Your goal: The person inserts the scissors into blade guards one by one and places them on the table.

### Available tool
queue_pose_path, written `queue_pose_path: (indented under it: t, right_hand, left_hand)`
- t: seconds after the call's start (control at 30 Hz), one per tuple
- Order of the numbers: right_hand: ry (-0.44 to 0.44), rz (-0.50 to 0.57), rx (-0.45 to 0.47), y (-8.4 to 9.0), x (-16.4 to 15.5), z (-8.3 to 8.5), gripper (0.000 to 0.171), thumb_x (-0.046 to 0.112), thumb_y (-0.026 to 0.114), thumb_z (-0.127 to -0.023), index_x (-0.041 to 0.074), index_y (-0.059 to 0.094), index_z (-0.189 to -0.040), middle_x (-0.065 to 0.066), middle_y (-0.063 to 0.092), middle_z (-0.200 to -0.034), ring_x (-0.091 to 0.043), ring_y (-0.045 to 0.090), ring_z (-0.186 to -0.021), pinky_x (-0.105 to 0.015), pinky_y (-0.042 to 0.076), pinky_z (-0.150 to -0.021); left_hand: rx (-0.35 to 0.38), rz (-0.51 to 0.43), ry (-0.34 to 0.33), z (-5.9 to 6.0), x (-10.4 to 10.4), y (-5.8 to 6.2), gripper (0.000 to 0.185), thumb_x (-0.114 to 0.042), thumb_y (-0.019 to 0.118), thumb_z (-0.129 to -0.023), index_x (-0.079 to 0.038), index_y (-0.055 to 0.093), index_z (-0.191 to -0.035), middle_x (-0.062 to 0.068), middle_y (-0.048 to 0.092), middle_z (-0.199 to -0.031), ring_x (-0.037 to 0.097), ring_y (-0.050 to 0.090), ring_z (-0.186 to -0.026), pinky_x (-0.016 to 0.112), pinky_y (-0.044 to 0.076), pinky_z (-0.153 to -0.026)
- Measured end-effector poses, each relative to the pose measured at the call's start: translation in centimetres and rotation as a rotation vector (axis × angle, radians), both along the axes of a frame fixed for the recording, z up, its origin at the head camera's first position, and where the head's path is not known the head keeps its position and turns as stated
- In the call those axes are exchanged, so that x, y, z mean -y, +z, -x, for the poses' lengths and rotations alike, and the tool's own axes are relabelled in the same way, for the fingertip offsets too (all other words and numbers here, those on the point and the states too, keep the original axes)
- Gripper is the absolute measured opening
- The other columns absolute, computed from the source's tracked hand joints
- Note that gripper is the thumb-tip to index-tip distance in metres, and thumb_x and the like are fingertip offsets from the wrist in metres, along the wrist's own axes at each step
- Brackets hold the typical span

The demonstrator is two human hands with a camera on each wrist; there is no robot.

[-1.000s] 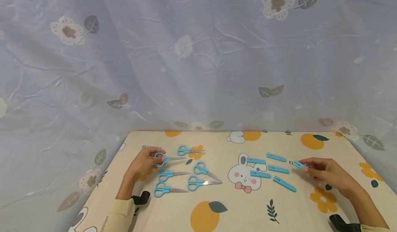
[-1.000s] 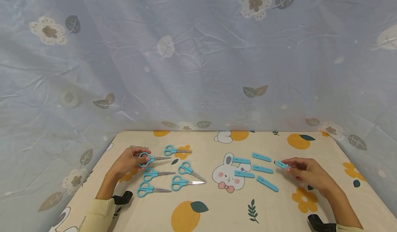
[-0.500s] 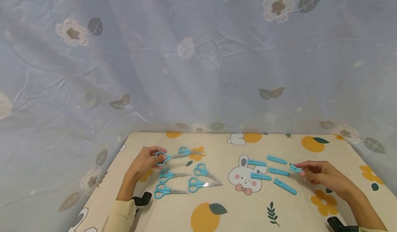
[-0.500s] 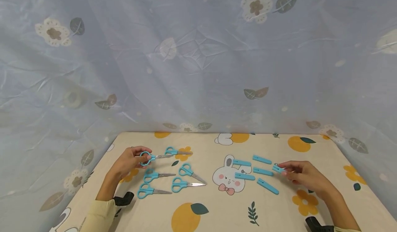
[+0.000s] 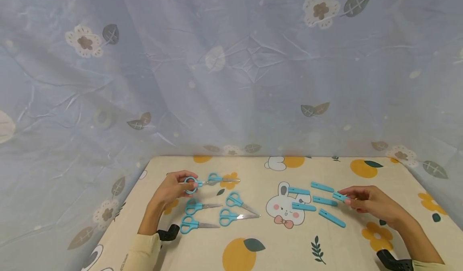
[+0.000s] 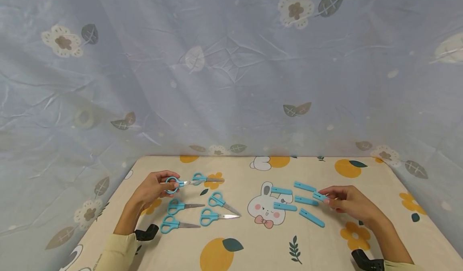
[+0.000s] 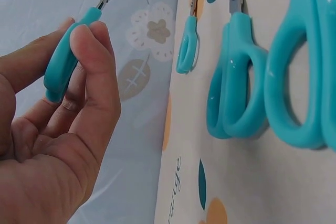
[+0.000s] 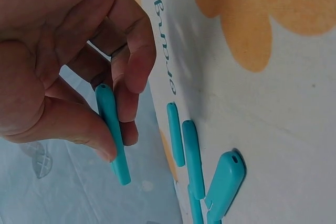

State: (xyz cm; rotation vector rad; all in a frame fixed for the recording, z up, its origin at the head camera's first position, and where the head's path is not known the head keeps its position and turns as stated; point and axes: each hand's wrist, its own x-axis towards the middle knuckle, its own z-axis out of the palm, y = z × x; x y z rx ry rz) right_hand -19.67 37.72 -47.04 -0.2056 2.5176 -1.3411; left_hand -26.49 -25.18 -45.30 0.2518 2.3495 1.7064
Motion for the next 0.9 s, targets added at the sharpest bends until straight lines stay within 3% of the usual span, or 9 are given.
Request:
queue_pose_path:
  t: [0.3, 0.53, 0.7, 0.9]
  right_hand:
    - [0.025, 0.012, 0.002, 0.2, 0.2, 0.1, 0.048, 0.024, 0.068, -0.107, -0.009, 0.061, -0.141, -0.011, 0.072, -0.109, -0.016, 0.061, -0.084, -0.029, 0.059, -0.070]
    - [0.037, 0.015, -0.001, 0.2, 0.3, 0.1, 0.050, 0.025, 0.068, -0.107, -0.010, 0.060, -0.143, -0.016, 0.073, -0.117, -0.015, 0.064, -0.087, -0.030, 0.062, -0.074]
    - [0.019, 0.003, 0.000, 0.2, 0.6, 0.1, 0.050, 0.025, 0.070, -0.106, -0.008, 0.061, -0.142, -0.019, 0.072, -0.124, -0.015, 0.065, -0.089, -0.030, 0.063, -0.076]
    - [-0.009, -0.019, 0.005, 0.3, 1.3, 0.3, 0.048, 0.024, 0.069, -0.107, -0.007, 0.062, -0.143, -0.016, 0.073, -0.118, -0.013, 0.060, -0.087, -0.029, 0.062, -0.075]
  left_hand:
    - [0.002, -0.033, 0.006, -0.2, -0.5, 0.2, 0.036, -0.008, 0.075, -0.100, 0.004, 0.065, -0.133, 0.003, 0.074, -0.101, 0.029, 0.077, -0.099, 0.030, 0.068, -0.076]
    - [-0.001, -0.056, -0.054, -0.1, -0.9, 0.1, 0.036, -0.006, 0.073, -0.101, 0.005, 0.063, -0.135, 0.011, 0.071, -0.106, 0.029, 0.077, -0.101, 0.029, 0.067, -0.076]
    - [0.004, -0.087, -0.095, 0.0, -1.2, 0.0, 0.046, -0.009, 0.076, -0.100, 0.008, 0.059, -0.139, 0.007, 0.069, -0.104, 0.031, 0.078, -0.102, 0.033, 0.068, -0.079]
    - [-0.002, -0.117, -0.116, 0.2, -1.8, -0.2, 0.054, -0.009, 0.078, -0.099, 0.013, 0.054, -0.141, 0.007, 0.064, -0.108, 0.035, 0.079, -0.104, 0.031, 0.067, -0.077]
